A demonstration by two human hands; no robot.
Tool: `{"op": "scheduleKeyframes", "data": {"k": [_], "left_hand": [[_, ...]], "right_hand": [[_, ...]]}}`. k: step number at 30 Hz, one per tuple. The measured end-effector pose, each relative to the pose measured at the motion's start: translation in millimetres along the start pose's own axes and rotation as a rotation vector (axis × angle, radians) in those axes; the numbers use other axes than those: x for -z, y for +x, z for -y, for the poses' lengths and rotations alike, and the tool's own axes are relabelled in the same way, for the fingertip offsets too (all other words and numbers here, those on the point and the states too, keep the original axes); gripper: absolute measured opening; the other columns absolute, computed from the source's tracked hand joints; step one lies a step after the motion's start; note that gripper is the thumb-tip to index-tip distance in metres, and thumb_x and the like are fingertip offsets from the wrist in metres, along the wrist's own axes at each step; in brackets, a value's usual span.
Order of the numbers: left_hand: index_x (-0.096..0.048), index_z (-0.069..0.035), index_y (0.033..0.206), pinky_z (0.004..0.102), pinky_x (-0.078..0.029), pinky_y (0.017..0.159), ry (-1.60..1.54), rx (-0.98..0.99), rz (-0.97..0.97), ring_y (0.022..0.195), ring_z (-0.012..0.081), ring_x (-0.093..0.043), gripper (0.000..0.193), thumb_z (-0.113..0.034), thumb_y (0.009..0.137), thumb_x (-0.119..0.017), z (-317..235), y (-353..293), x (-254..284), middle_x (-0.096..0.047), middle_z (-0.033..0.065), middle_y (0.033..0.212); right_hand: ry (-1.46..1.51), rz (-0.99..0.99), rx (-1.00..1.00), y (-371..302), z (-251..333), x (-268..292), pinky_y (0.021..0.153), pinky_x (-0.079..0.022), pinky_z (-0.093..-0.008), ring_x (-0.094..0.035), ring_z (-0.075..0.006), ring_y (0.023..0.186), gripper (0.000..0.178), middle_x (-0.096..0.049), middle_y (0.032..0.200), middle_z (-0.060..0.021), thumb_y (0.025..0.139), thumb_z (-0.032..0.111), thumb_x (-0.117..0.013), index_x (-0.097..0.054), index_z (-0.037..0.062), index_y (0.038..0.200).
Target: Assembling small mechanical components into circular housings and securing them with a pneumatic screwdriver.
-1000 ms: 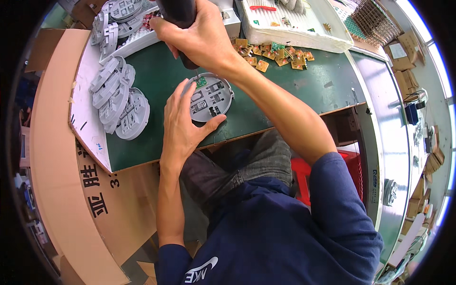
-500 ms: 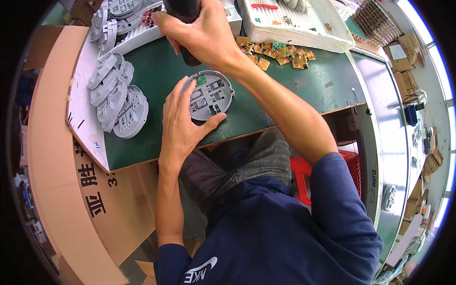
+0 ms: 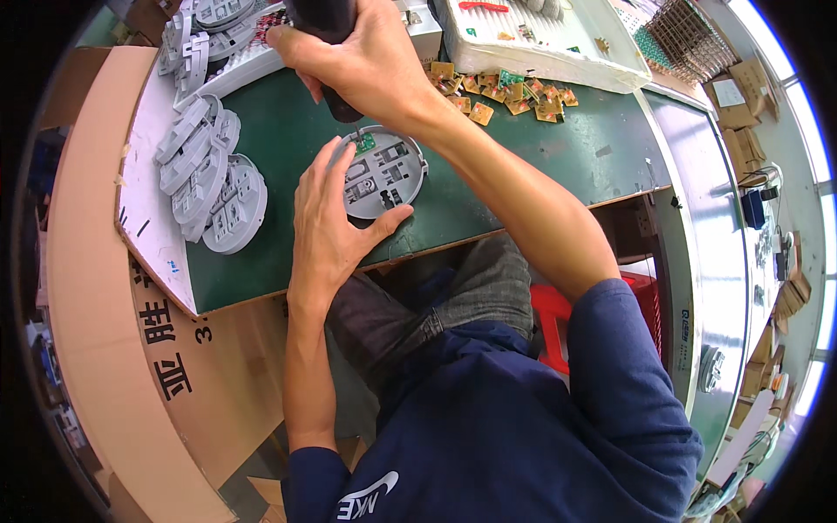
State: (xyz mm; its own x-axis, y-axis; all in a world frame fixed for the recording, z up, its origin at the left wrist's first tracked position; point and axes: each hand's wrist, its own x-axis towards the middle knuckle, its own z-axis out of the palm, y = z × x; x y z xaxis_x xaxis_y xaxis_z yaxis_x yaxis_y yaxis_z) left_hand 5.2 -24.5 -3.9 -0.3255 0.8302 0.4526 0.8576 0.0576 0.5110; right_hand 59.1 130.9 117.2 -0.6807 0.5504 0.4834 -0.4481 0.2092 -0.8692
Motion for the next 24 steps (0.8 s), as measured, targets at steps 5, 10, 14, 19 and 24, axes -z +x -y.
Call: {"op": "scheduleKeyframes", "data": {"k": [5, 10, 14, 19, 24], "left_hand": [[-0.048, 0.004, 0.143, 0.0507, -0.040, 0.111, 0.005, -0.002, 0.003, 0.135, 0.0403, -0.047, 0.094, -0.055, 0.078, -0.085, 0, 0, -2, -0.047, 0.0236, 0.149], [-0.048, 0.004, 0.142, 0.0509, -0.040, 0.111, 0.010, -0.010, 0.003, 0.134, 0.0407, -0.048, 0.093, -0.055, 0.079, -0.084, -1, 1, 0, -0.047, 0.0236, 0.148], [-0.048, 0.004, 0.142, 0.0508, -0.040, 0.111, 0.018, -0.013, -0.001, 0.134, 0.0406, -0.048, 0.093, -0.055, 0.079, -0.084, -3, 2, -1, -0.048, 0.0233, 0.148], [-0.048, 0.004, 0.142, 0.0507, -0.040, 0.111, 0.015, -0.011, -0.007, 0.134, 0.0402, -0.048, 0.094, -0.055, 0.079, -0.084, 0, -1, -3, -0.048, 0.0230, 0.148], [-0.048, 0.004, 0.142, 0.0508, -0.041, 0.111, 0.015, -0.017, -0.008, 0.134, 0.0404, -0.048, 0.094, -0.055, 0.079, -0.084, -1, -1, -2, -0.048, 0.0230, 0.148]], "right_hand": [[-0.047, 0.101, -0.018, 3, -13, 6, 0.048, -0.044, -0.0258, -0.055, -0.0083, 0.053, 0.028, -0.059, 0.066, -0.0007, 0.094, 0.021, -0.075, -0.057, 0.0019, 0.102], [-0.073, 0.141, -0.073, 4, -8, 7, 0.047, -0.042, -0.0256, -0.055, -0.0082, 0.052, 0.031, -0.058, 0.066, -0.0004, 0.093, 0.022, -0.076, -0.057, 0.0014, 0.105], [-0.043, 0.141, -0.070, 3, -5, 7, 0.047, -0.042, -0.0254, -0.054, -0.0082, 0.051, 0.033, -0.058, 0.066, -0.0005, 0.092, 0.022, -0.078, -0.057, 0.0008, 0.106], [-0.031, 0.134, -0.030, 4, -12, 2, 0.049, -0.043, -0.0247, -0.056, -0.0080, 0.055, 0.035, -0.059, 0.069, -0.0006, 0.092, 0.023, -0.078, -0.057, 0.0010, 0.107], [-0.049, 0.270, -0.105, 8, -11, 12, 0.053, -0.045, -0.0246, -0.057, -0.0080, 0.059, 0.041, -0.059, 0.073, -0.0006, 0.092, 0.026, -0.078, -0.056, 0.0020, 0.116]]}}
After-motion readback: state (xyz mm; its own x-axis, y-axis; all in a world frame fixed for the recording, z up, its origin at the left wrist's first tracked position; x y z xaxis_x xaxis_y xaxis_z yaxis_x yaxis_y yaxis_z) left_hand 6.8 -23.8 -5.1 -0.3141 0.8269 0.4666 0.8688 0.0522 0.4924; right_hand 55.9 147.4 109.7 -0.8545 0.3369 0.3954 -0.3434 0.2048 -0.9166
